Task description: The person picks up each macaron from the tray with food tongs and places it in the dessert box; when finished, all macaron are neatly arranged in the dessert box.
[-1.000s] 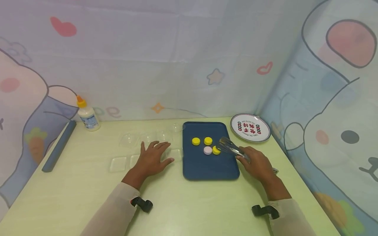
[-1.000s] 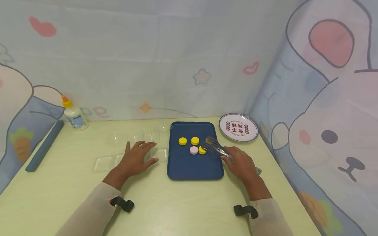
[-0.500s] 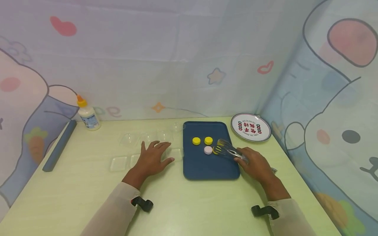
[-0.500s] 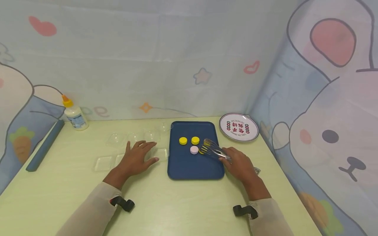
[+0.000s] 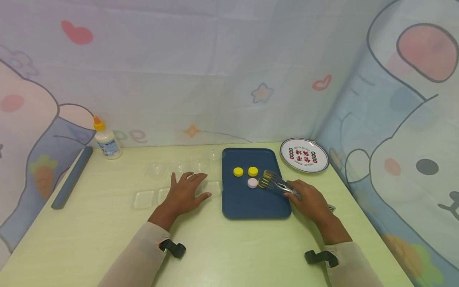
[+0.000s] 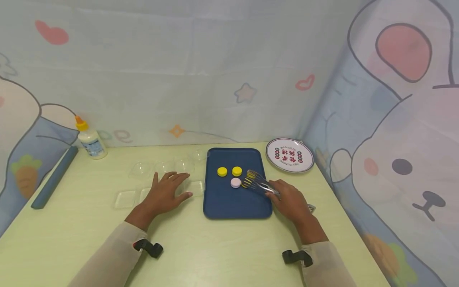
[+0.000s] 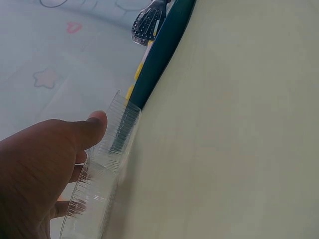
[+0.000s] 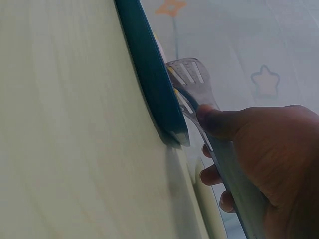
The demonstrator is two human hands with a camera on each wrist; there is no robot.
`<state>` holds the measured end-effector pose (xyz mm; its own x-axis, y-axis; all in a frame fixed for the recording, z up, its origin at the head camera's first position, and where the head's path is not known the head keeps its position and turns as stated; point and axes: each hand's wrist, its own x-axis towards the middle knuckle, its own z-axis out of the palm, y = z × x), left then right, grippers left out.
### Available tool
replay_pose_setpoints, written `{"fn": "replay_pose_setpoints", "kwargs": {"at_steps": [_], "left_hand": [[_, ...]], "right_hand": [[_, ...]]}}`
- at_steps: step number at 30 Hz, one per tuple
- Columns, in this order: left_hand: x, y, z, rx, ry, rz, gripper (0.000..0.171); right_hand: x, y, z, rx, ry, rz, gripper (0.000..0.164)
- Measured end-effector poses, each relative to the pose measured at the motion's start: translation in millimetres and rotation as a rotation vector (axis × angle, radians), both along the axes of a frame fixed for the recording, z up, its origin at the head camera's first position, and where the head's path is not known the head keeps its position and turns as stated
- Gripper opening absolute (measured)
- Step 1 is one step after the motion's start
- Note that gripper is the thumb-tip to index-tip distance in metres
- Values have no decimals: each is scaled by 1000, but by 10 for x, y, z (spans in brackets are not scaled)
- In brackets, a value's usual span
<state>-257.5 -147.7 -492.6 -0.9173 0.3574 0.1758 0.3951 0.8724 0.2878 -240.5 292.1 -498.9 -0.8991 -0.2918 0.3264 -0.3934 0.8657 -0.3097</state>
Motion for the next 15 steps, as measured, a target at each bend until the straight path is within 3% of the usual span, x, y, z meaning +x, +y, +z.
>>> {"fn": "replay_pose_setpoints", "kwargs": {"at_steps": [15], "left_hand": [[4,-4,-4,-4,9,-2,69]], "right_hand": [[6,-17,21,-26,86,-18,43]]}}
